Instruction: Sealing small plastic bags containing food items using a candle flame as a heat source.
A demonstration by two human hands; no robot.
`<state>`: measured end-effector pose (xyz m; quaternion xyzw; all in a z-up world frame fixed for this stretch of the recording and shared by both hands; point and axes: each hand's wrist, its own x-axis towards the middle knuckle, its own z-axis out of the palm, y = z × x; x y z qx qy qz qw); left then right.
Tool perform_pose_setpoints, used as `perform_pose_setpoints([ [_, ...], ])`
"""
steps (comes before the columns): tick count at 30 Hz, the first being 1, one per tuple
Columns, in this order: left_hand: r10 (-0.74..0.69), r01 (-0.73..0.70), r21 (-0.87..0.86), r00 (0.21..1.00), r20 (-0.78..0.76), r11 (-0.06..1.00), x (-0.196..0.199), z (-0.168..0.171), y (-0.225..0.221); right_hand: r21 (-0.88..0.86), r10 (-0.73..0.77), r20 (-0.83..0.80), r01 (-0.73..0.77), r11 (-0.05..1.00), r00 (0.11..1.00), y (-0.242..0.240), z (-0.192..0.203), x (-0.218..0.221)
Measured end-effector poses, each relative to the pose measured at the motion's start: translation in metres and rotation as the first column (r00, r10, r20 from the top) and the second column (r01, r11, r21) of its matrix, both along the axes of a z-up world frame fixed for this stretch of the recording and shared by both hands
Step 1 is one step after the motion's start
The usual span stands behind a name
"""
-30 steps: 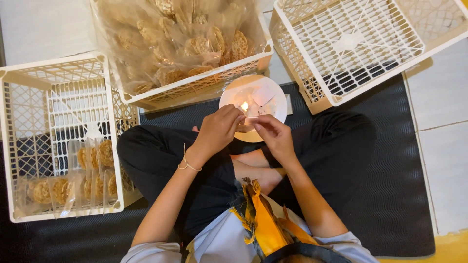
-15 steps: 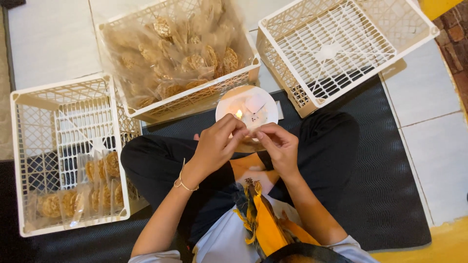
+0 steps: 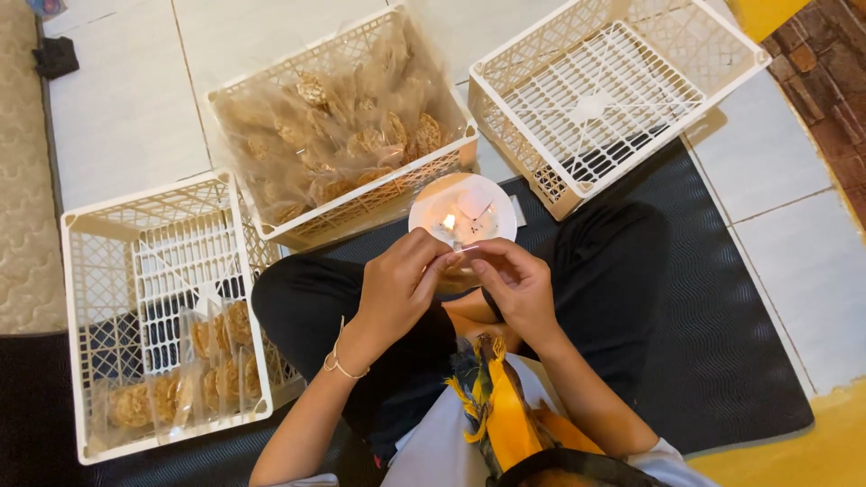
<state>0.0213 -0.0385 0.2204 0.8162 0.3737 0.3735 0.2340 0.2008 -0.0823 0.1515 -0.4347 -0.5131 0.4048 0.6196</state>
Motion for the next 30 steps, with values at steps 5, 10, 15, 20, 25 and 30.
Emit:
perform_pose_setpoints([
  [5,-0.007,0.009,0.043,1.000,-0.030,0.999,-0.006,0.010,-0.005,-0.002,0.027,-0.057,-0.027,1.000,0.998,0.001,0.023,-0.009],
  [10,0.023,-0.023,0.059,1.000,-0.005,0.998,-0.010,0.012,-0.012,0.022,0.026,-0.001,-0.026,0.999,1.000,0.003,0.040,-0.011],
  [15,0.031,-0.033,0.054,0.999,0.031,0.998,-0.011,0.017,-0.012,0.004,0.032,0.038,-0.032,0.999,0.999,0.007,0.049,-0.008],
  [20,0.054,-0.053,-0.008,0.992,0.116,0.999,-0.007,0.027,-0.014,-0.098,0.018,-0.014,-0.019,0.995,1.000,0.003,0.061,-0.006],
  [25,0.081,-0.073,-0.051,0.980,0.179,0.996,-0.003,0.033,-0.016,-0.154,0.030,-0.025,-0.033,0.987,0.999,-0.004,0.058,0.002],
  [30,0.109,-0.080,-0.130,0.967,0.231,0.988,0.003,0.031,-0.022,-0.029,0.083,-0.018,-0.083,0.996,0.996,-0.009,0.052,-0.001],
])
